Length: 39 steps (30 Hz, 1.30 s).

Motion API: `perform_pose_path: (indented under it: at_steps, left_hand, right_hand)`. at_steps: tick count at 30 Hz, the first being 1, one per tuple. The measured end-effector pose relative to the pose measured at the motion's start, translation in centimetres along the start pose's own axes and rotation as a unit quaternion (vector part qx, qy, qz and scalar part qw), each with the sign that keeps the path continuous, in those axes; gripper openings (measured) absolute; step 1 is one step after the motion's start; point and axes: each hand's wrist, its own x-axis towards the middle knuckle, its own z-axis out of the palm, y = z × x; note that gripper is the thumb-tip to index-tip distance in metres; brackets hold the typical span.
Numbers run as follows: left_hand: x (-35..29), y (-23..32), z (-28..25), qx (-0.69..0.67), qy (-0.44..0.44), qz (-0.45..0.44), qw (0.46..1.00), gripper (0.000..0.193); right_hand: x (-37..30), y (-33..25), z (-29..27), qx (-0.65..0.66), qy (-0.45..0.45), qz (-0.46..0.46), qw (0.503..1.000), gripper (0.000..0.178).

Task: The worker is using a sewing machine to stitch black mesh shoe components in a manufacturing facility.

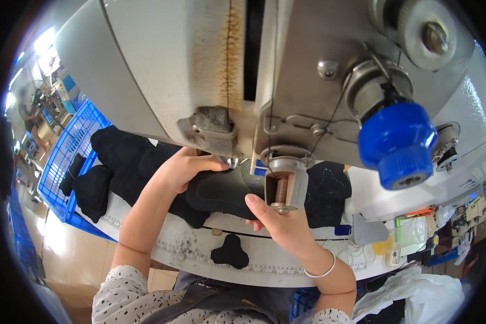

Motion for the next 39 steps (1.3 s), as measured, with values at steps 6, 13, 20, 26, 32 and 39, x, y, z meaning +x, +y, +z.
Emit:
perform_pose_path:
  at_steps: [6,13,20,26,32,39]
  left_hand:
    - [0.2,-1.2,-0.1,-0.076,-0.011,-0.001,0.997,0.033]
    - [0.4,-1.3,-0.2,-0.081,-0.003,0.015,0.997,0.031]
    - [0.4,-1.1,-0.2,-0.053,-0.016,0.04,0.998,0.032]
    - [0.7,-1.3,-0.3,-0.066,-0.014,0.059,0.996,0.024]
    - [1.0,-1.0,-0.6,-0.081,-0.017,0.028,0.996,0.029]
    - [-1.5,-1.5,-1.0,-0.076,-0.036,-0.043,0.995,0.04]
  right_hand:
    - [0.0,-0.2,0.6,-0.023,0.022,0.001,0.999,0.022]
    - [0.2,-0.3,0.7,-0.027,0.013,-0.011,0.999,0.021]
    - [0.1,-0.3,0.8,-0.019,0.02,-0.01,1.0,0.022]
    - [0.1,-0.2,0.8,-0.035,0.016,-0.01,0.999,0.022]
    - [0.2,-0.5,1.3,-0.051,0.033,-0.018,0.998,0.022]
    - [0.2,-0.9,1.4,-0.042,0.03,-0.007,0.999,0.026]
